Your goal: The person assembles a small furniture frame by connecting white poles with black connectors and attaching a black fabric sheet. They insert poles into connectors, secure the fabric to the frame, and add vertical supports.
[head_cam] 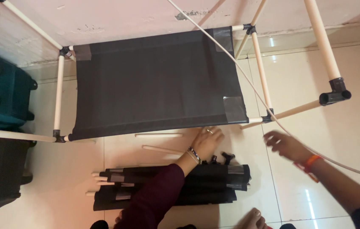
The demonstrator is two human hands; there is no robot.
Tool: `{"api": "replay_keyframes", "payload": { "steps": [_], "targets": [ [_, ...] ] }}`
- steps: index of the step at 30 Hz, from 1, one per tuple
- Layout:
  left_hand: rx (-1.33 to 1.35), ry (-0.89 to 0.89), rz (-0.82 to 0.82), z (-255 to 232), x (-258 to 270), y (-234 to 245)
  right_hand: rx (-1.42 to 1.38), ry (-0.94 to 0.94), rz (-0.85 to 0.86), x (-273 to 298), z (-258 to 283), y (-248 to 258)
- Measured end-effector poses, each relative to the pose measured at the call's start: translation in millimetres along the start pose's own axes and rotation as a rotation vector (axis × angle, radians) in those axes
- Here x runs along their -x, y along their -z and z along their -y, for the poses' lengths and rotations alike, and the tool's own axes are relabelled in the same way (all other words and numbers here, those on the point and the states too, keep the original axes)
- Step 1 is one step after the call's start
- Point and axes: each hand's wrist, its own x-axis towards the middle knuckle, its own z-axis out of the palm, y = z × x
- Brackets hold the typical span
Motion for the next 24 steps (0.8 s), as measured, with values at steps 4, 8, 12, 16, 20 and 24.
{"api": "replay_keyframes", "payload": {
  "steps": [4,8,12,16,20,24],
  "targets": [
    [-0.084,0.251,0.008,26,7,-26,0.796,0.119,0.082,14,23,-61],
    [-0.124,0.272,-0.014,41,14,-31,0.874,0.118,0.216,39,74,-95],
    [-0.053,0.281,0.162,46,16,-32,0.832,0.130,0.220,43,98,-106],
    [-0.032,0.140,0.228,37,12,-25,0.866,0.147,0.165,33,94,-110],
    [0.095,0.035,0.354,19,7,-17,0.924,0.152,0.092,18,88,-116],
    [0.372,0.204,0.453,10,0,-18,1.082,0.283,0.161,7,85,-125]
  ]
}}
